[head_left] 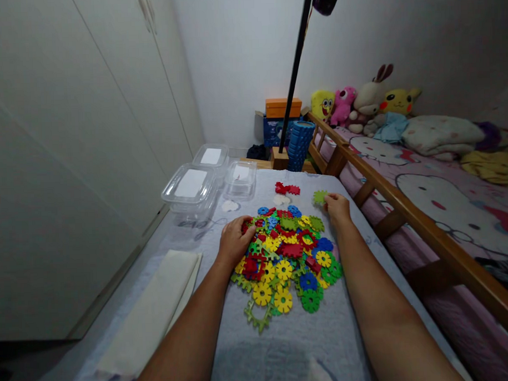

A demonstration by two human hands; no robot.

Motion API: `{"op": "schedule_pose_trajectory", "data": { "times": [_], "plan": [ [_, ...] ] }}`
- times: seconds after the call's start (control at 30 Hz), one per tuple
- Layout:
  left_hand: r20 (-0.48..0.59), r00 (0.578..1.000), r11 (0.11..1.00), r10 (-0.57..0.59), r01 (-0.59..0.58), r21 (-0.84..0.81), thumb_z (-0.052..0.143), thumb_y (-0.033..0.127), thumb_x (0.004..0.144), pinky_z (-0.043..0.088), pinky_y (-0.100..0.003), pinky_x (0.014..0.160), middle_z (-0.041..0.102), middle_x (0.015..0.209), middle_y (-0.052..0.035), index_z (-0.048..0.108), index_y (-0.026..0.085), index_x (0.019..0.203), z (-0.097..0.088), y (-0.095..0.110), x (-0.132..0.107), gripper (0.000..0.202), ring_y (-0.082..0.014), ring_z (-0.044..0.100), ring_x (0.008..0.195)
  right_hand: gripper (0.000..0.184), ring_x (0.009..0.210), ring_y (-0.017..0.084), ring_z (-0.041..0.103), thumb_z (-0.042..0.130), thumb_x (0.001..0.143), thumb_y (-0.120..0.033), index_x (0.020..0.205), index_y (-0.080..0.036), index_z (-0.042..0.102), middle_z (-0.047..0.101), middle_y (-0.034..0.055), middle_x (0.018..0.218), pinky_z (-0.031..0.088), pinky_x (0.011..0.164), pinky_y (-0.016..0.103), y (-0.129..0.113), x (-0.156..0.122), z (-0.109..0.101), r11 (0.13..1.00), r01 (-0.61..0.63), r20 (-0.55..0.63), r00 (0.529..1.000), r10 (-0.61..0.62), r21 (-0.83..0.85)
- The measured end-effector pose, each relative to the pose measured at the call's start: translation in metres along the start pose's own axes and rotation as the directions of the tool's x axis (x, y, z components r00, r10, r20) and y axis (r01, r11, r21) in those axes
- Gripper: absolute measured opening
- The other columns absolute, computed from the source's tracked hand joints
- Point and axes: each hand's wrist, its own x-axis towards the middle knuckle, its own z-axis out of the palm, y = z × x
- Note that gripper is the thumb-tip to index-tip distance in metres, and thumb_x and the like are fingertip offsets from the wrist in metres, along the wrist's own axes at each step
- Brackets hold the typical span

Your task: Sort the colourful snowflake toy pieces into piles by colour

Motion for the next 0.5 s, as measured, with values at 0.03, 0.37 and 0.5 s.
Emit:
{"op": "schedule_pose_trajectory", "data": {
  "times": [0.03, 0.37, 0.5],
  "plan": [
    [0.0, 1.0, 1.0, -0.002, 0.002, 0.001, 0.055, 0.039, 0.091, 0.048, -0.042, 0.102, 0.073, 0.118, -0.0091, 0.068, 0.02, 0.118, 0.0, -0.001, 0.0, 0.035, -0.0249, 0.066, 0.109, 0.019, 0.05, 0.012, 0.058, 0.068, 0.068, -0.026, 0.084, -0.018, 0.062, 0.06, -0.0024, 0.063, 0.049, 0.046, 0.022, 0.001, 0.006, 0.0, 0.997, -0.053, -0.051, 0.997, 0.056, 0.054],
    [-0.001, 1.0, 1.0, -0.011, 0.011, 0.0, 0.055, 0.04, 0.09, 0.048, -0.042, 0.102, 0.074, 0.116, -0.0091, 0.068, 0.021, 0.118, 0.0, 0.0, 0.001, 0.036, -0.0253, 0.066, 0.109, 0.027, 0.06, 0.018, 0.062, 0.073, 0.065, -0.024, 0.088, -0.018, 0.06, 0.062, 0.0, 0.065, 0.052, 0.055, 0.028, 0.017, 0.04, -0.014, 0.979, -0.084, -0.107, 0.992, 0.065, -0.185],
    [-0.007, 1.0, 1.0, -0.004, 0.004, 0.005, 0.055, 0.041, 0.09, 0.049, -0.042, 0.101, 0.074, 0.115, -0.0078, 0.068, 0.022, 0.117, 0.001, -0.002, 0.001, 0.035, -0.0246, 0.066, 0.108, 0.029, 0.092, 0.025, 0.065, 0.061, 0.072, -0.024, 0.098, -0.014, 0.07, 0.071, 0.0107, 0.093, 0.053, 0.087, 0.037, 0.025, 0.037, -0.022, 0.848, 0.208, 0.046, 0.976, -0.214, -0.488]
  ]
}}
